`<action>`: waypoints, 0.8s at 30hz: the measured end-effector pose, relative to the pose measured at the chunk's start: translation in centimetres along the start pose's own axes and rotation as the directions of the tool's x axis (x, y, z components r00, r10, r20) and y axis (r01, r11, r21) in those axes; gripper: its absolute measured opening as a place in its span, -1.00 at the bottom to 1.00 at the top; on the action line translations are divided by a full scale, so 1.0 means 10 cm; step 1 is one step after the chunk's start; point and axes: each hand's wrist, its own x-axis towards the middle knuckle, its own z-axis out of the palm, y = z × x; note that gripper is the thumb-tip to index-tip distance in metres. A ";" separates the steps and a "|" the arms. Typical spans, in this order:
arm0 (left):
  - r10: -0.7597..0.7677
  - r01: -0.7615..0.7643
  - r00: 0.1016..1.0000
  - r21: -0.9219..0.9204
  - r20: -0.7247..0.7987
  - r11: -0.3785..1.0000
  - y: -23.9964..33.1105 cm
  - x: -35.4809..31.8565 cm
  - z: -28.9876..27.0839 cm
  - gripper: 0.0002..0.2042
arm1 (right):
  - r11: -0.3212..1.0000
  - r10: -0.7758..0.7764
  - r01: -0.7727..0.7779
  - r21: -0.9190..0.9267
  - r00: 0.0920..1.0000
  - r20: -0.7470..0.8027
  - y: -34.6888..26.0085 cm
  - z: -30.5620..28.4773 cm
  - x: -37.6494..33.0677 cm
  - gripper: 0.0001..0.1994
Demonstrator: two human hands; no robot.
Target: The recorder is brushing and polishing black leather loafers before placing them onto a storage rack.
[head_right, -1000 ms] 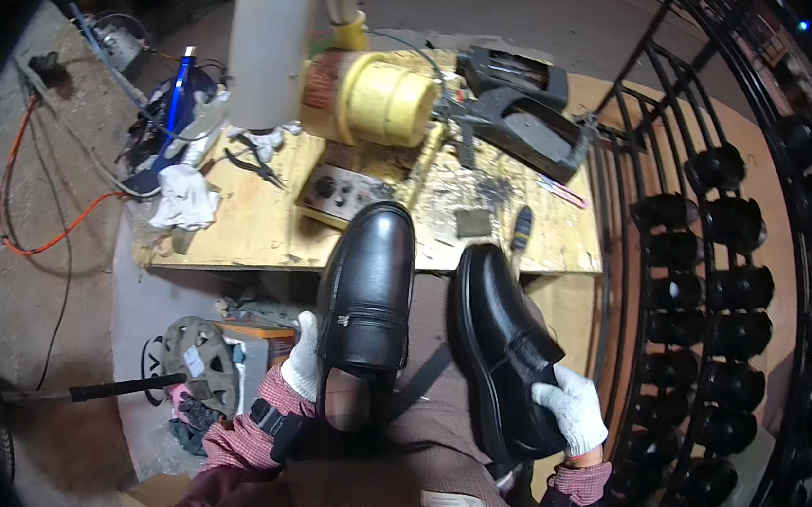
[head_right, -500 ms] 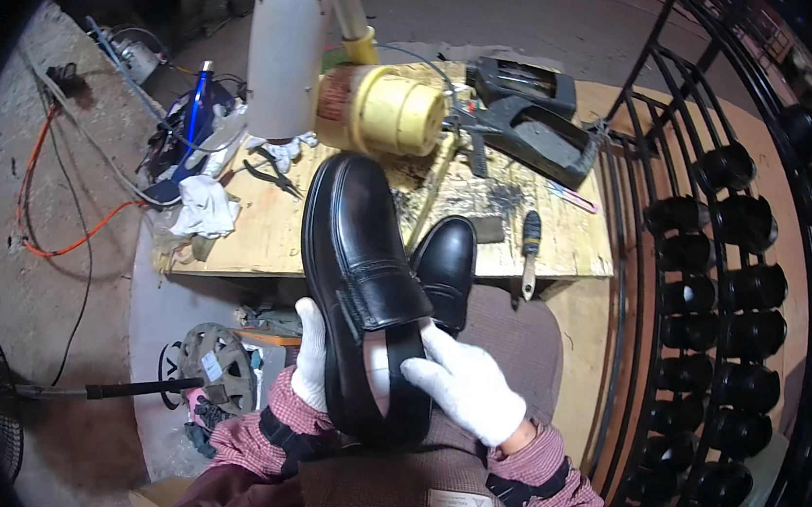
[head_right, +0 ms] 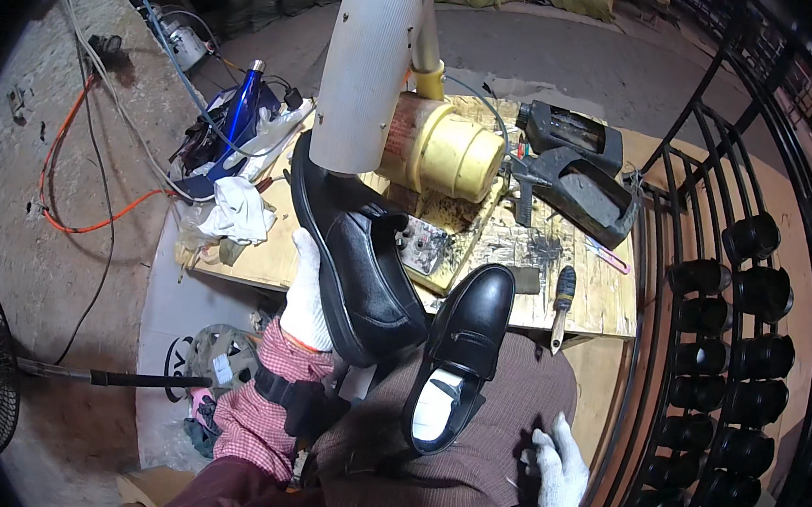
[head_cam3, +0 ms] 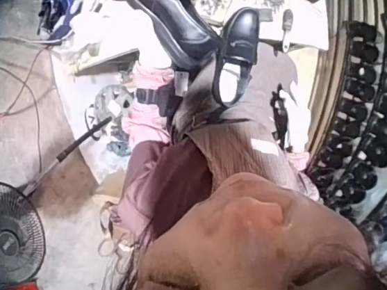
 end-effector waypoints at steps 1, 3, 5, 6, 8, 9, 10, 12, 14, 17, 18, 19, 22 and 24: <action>0.025 -0.025 0.999 0.012 -0.025 1.000 0.04 0.03 0.00 -0.19 | 1.000 0.004 -0.004 0.023 1.000 -0.007 0.03 0.00 -0.01 -0.44; 0.123 -0.124 0.992 0.037 0.013 0.992 0.10 0.06 -0.01 -0.20 | 0.999 0.017 -0.017 0.049 1.000 0.000 0.06 0.00 0.00 -0.45; 0.198 -0.196 0.980 0.076 -0.015 0.978 0.15 0.05 -0.04 -0.22 | 0.999 -0.034 0.035 -0.025 0.999 0.017 0.03 0.01 0.06 -0.45; 0.201 -0.200 0.979 0.066 -0.023 0.978 0.17 0.04 -0.07 -0.22 | 0.998 -0.048 0.049 -0.046 0.999 0.025 0.02 0.03 0.09 -0.45; 0.222 -0.222 0.975 0.041 0.000 0.974 0.18 -0.02 -0.13 -0.21 | 0.992 -0.093 0.098 -0.081 0.994 0.065 -0.03 0.07 0.16 -0.45; 0.228 -0.229 0.971 0.013 0.068 0.973 0.16 -0.05 -0.17 -0.15 | 0.989 -0.124 0.129 -0.073 0.990 0.069 -0.06 0.09 0.20 -0.44; 0.163 -0.162 0.985 -0.036 0.053 0.986 0.13 -0.09 -0.21 -0.13 | 0.988 -0.136 0.141 -0.056 0.987 0.088 -0.08 0.12 0.22 -0.44; 0.068 -0.053 0.989 -0.119 0.134 0.992 0.03 -0.18 -0.29 -0.07 | 0.992 -0.091 0.101 -0.072 0.988 0.124 -0.10 0.18 0.26 -0.45; -0.022 0.141 0.877 -0.213 0.480 0.967 -0.18 -0.24 -0.35 0.03 | 0.994 -0.083 0.093 -0.061 0.986 0.147 -0.10 0.21 0.26 -0.45; -0.108 0.160 0.967 -0.222 0.231 0.962 -0.42 -0.32 -0.40 -0.23 | 0.993 -0.071 0.088 -0.079 0.978 0.196 -0.06 0.22 0.22 -0.44; -0.093 0.118 0.979 -0.132 0.183 0.984 -0.46 -0.30 -0.40 -0.30 | 0.989 -0.075 0.099 -0.113 0.977 0.197 -0.04 0.21 0.21 -0.44; -0.070 0.076 0.988 -0.038 0.138 0.996 -0.48 -0.28 -0.38 -0.38 | 0.988 -0.064 0.089 -0.125 0.979 0.193 -0.02 0.19 0.19 -0.44; -0.043 0.089 0.964 -0.165 0.264 0.982 -0.43 -0.14 -0.28 -0.49 | 0.988 -0.035 0.061 -0.140 0.983 0.178 0.04 0.16 0.15 -0.44; -0.009 0.074 0.958 -0.216 0.287 0.974 -0.36 -0.10 -0.21 -0.47 | 0.987 0.032 -0.008 -0.162 0.988 0.148 0.08 0.15 0.14 -0.44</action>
